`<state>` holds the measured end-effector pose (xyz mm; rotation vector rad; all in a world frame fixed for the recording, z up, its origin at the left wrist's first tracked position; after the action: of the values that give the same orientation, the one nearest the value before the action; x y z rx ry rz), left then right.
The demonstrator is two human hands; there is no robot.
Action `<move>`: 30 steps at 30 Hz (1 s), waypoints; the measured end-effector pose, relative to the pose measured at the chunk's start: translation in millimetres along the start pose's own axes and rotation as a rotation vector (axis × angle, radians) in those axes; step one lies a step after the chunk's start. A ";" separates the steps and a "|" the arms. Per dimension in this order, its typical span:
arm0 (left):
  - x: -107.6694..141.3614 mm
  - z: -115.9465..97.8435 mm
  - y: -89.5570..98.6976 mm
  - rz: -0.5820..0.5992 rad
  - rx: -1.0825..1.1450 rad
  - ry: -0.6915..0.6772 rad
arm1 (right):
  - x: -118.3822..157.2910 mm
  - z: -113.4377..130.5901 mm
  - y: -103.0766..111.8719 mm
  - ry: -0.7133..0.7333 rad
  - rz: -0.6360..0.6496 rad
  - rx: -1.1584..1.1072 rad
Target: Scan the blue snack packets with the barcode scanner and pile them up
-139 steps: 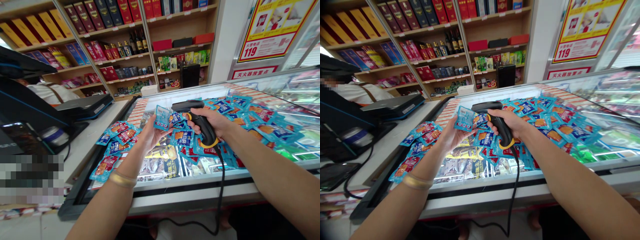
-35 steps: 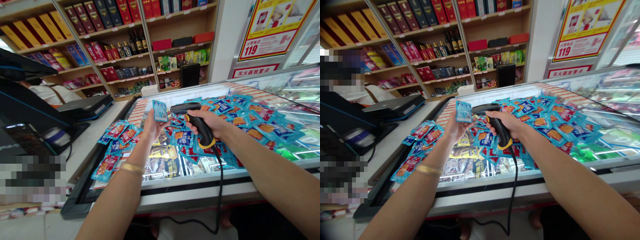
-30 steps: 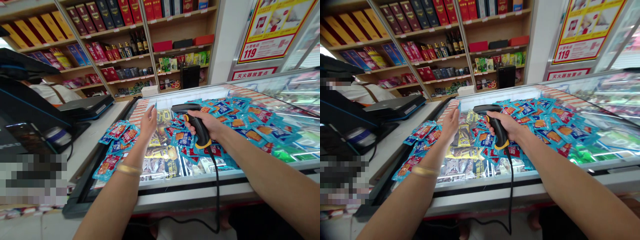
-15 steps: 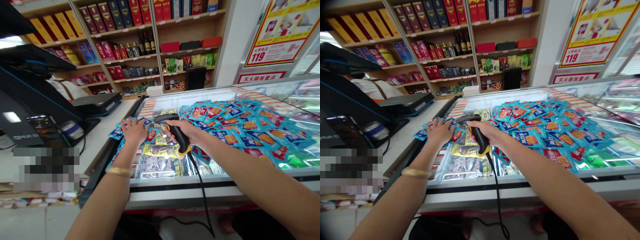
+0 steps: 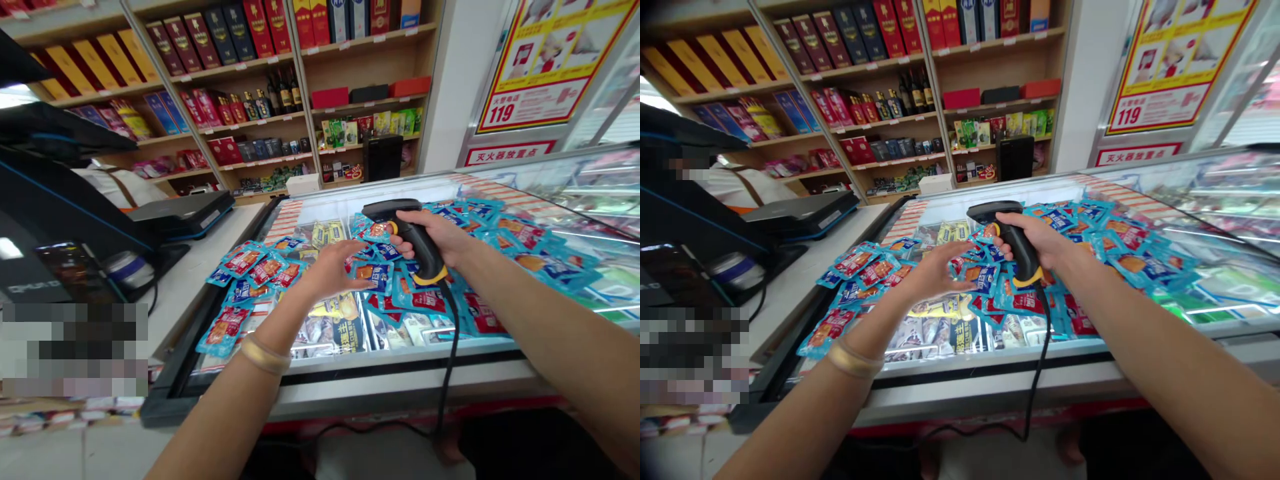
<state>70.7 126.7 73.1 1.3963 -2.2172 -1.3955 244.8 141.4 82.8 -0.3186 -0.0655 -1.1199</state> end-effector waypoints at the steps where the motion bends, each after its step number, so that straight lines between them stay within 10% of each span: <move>1: -3.2 -4.3 -6.9 0.046 0.009 -0.011 | 2.4 -0.8 8.1 0.005 -0.011 -0.013; 19: 8.7 -6.2 -9.5 0.068 0.183 -0.025 | 8.5 -14.2 17.4 -0.047 -0.005 -0.020; 30: 6.4 35.5 -10.8 -0.376 1.356 0.410 | 18.2 -15.4 -2.0 -0.028 0.204 0.069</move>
<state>53.7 142.2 43.3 2.1761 -2.6317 0.6539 249.3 120.4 72.3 -0.2731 -0.0942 -0.9090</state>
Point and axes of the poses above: each hand's wrist, its own x-axis away from the middle knuckle, its own y-axis out of the back of the hand, z = x × y, the point moved 6 cm from there along -x, towards the middle knuckle, and after that the axes turned 12 degrees about x, right-handed, at the moved point
